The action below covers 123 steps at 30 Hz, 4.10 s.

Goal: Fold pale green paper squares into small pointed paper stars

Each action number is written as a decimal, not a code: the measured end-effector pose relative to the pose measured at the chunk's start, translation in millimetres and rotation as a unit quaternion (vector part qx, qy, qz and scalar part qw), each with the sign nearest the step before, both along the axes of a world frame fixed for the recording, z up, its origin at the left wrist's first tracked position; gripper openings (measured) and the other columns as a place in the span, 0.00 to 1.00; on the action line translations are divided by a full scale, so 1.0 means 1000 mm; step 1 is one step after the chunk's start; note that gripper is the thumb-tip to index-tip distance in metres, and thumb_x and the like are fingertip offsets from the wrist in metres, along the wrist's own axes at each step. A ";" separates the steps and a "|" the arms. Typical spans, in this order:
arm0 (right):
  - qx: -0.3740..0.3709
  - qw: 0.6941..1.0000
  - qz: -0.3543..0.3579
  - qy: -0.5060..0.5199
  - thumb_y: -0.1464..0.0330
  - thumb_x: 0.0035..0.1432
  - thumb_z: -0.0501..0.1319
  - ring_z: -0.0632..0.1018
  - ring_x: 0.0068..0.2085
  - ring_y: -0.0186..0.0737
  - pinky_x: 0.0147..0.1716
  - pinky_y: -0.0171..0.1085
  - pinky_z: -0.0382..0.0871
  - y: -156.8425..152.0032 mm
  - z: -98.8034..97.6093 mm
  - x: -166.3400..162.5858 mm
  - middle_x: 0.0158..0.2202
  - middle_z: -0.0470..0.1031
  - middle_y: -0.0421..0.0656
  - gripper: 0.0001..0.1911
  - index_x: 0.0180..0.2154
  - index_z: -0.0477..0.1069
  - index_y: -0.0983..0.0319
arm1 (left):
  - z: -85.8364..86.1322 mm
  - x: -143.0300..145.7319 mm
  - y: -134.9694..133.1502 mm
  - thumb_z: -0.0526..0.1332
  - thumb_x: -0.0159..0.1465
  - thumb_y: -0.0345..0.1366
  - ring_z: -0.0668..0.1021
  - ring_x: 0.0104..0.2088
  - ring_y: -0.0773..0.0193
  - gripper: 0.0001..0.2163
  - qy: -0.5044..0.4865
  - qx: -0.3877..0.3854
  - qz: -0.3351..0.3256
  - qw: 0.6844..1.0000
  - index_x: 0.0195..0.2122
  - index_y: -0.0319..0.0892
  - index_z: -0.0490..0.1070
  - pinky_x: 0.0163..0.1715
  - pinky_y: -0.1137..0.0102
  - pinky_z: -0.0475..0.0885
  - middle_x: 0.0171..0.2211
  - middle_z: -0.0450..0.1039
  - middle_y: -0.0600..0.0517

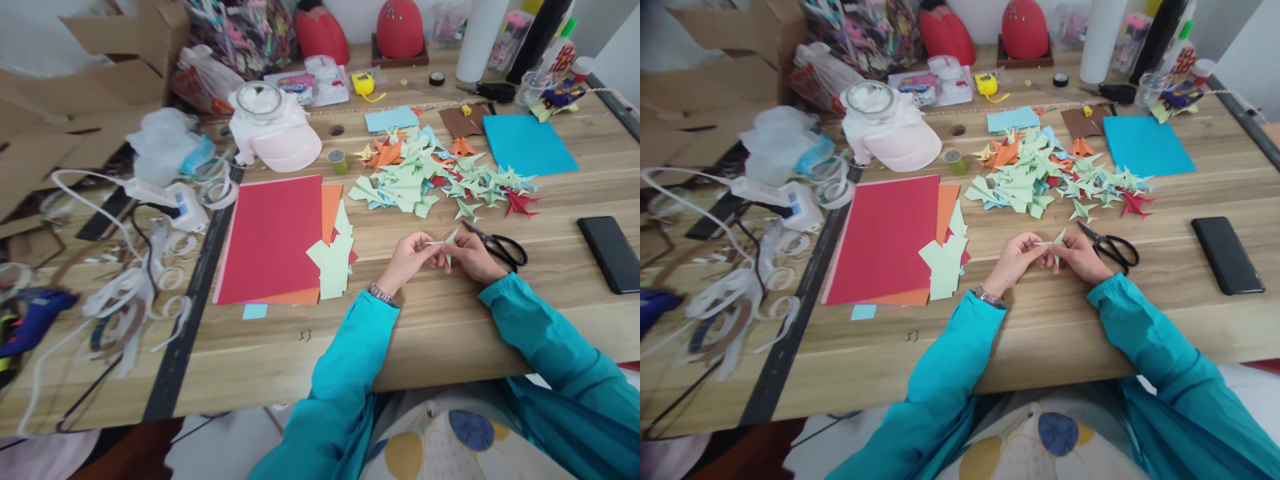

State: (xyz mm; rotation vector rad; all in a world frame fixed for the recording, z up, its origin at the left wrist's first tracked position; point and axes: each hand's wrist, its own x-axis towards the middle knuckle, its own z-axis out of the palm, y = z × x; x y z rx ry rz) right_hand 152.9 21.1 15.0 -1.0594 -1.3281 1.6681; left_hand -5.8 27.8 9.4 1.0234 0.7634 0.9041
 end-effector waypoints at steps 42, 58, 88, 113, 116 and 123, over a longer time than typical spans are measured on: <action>-0.007 1.000 0.000 0.025 0.60 0.51 0.63 0.72 0.19 0.33 0.16 0.31 0.62 0.000 -0.004 0.002 0.23 0.75 0.43 0.13 0.29 0.72 0.65 | -0.001 -0.004 0.000 0.63 0.54 0.40 0.75 0.22 0.68 0.12 -0.036 -0.035 -0.010 0.999 0.28 0.35 0.66 0.23 0.73 0.70 0.21 0.72 0.51; -0.024 0.999 -0.015 0.039 0.61 0.51 0.63 0.72 0.19 0.33 0.15 0.31 0.61 0.001 -0.003 0.002 0.22 0.74 0.43 0.12 0.29 0.72 0.65 | -0.005 -0.004 0.003 0.62 0.54 0.40 0.75 0.21 0.68 0.12 -0.050 -0.067 -0.020 0.996 0.26 0.34 0.67 0.23 0.73 0.70 0.23 0.72 0.50; 0.021 0.999 0.034 -0.012 0.60 0.52 0.62 0.73 0.22 0.32 0.21 0.32 0.69 -0.002 0.005 0.000 0.26 0.74 0.42 0.13 0.30 0.70 0.65 | 0.003 -0.005 0.001 0.65 0.50 0.40 0.73 0.21 0.70 0.11 0.030 0.050 0.048 0.997 0.24 0.36 0.71 0.23 0.74 0.67 0.22 0.71 0.52; 0.051 0.998 0.012 -0.027 0.56 0.54 0.59 0.73 0.20 0.33 0.20 0.33 0.68 -0.007 0.003 -0.003 0.20 0.72 0.40 0.16 0.25 0.66 0.63 | 0.003 -0.002 -0.003 0.65 0.49 0.39 0.75 0.21 0.69 0.11 0.034 0.013 0.037 0.999 0.24 0.35 0.70 0.21 0.75 0.69 0.20 0.71 0.53; 0.042 0.999 0.002 -0.026 0.56 0.53 0.60 0.72 0.18 0.32 0.18 0.32 0.66 -0.008 0.005 -0.003 0.19 0.72 0.39 0.17 0.23 0.66 0.63 | 0.004 -0.003 -0.003 0.65 0.50 0.40 0.74 0.21 0.70 0.11 0.035 0.031 0.037 0.998 0.23 0.35 0.70 0.21 0.76 0.68 0.21 0.70 0.52; 0.047 0.999 0.001 -0.023 0.57 0.54 0.59 0.71 0.17 0.31 0.16 0.31 0.63 -0.008 0.007 -0.003 0.18 0.71 0.39 0.17 0.22 0.66 0.63 | 0.003 -0.003 -0.005 0.65 0.50 0.39 0.73 0.20 0.70 0.10 0.043 0.012 0.029 0.999 0.23 0.35 0.71 0.23 0.74 0.69 0.19 0.70 0.52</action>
